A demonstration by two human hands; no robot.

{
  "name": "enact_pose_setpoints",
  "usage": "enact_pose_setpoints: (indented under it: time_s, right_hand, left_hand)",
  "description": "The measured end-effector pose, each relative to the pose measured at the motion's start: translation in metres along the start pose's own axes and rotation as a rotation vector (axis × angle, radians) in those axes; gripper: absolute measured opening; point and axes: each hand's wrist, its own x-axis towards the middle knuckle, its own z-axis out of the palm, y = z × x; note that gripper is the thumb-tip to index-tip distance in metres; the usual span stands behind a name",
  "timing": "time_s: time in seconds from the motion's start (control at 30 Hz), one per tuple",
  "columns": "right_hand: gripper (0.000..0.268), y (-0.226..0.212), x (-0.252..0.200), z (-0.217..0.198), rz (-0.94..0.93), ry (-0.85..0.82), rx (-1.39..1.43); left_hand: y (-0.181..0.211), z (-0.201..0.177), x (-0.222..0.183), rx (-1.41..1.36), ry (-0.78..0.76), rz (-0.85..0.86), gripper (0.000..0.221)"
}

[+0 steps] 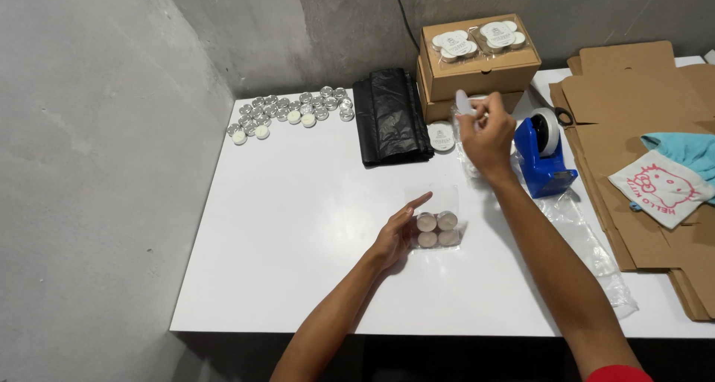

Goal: The person places several small white tealight candles into a plastic bag, wipes the bag with a blue cloth, and adds a circular label to the front of the bag.

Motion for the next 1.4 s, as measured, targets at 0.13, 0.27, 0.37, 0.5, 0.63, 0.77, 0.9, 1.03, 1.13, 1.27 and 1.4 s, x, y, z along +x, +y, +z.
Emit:
enact_pose_setpoints:
  time_s: [0.13, 0.27, 0.37, 0.5, 0.63, 0.77, 0.9, 1.03, 1.13, 1.27, 1.4]
  right_hand:
    - [0.02, 0.0, -0.014, -0.015, 0.586, -0.11, 0.802]
    - [0.021, 0.005, -0.021, -0.025, 0.726, -0.263, 0.922]
    - [0.031, 0.021, -0.023, -0.023, 0.773, -0.398, 0.962]
    - [0.014, 0.031, -0.016, -0.013, 0.814, -0.464, 0.981]
    - [0.022, 0.006, -0.015, -0.019, 0.716, -0.392, 0.842]
    - [0.079, -0.01, -0.01, -0.025, 0.519, -0.502, 0.753]
    - [0.035, 0.006, -0.019, -0.019, 0.515, -0.593, 0.594]
    - [0.026, 0.014, -0.021, -0.015, 0.471, -0.62, 0.459]
    - [0.026, 0.006, -0.018, -0.019, 0.451, -0.66, 0.427]
    - [0.027, 0.003, -0.02, -0.019, 0.404, -0.675, 0.447]
    - [0.026, -0.009, -0.02, -0.024, 0.283, -0.757, 0.337]
  left_hand:
    - [0.005, 0.007, -0.003, 0.018, -0.012, -0.008, 0.063]
    - [-0.002, 0.0, 0.001, 0.073, -0.013, -0.012, 0.065]
    - [0.006, 0.007, -0.001, 0.094, -0.002, -0.011, 0.068]
    - [0.009, 0.01, -0.002, 0.117, 0.013, -0.032, 0.068]
    - [0.01, 0.01, -0.003, 0.118, 0.02, -0.053, 0.069]
    - [0.008, 0.007, -0.001, 0.121, 0.023, -0.077, 0.07]
    - [0.01, 0.013, -0.001, 0.108, 0.023, -0.068, 0.069]
    - [0.002, 0.004, 0.003, 0.108, 0.021, -0.055, 0.067]
    - [-0.006, -0.002, 0.006, 0.091, 0.027, -0.048, 0.066]
    - [-0.002, 0.001, 0.003, 0.092, 0.026, -0.046, 0.066]
    - [-0.019, -0.015, 0.011, 0.062, 0.027, -0.055, 0.066]
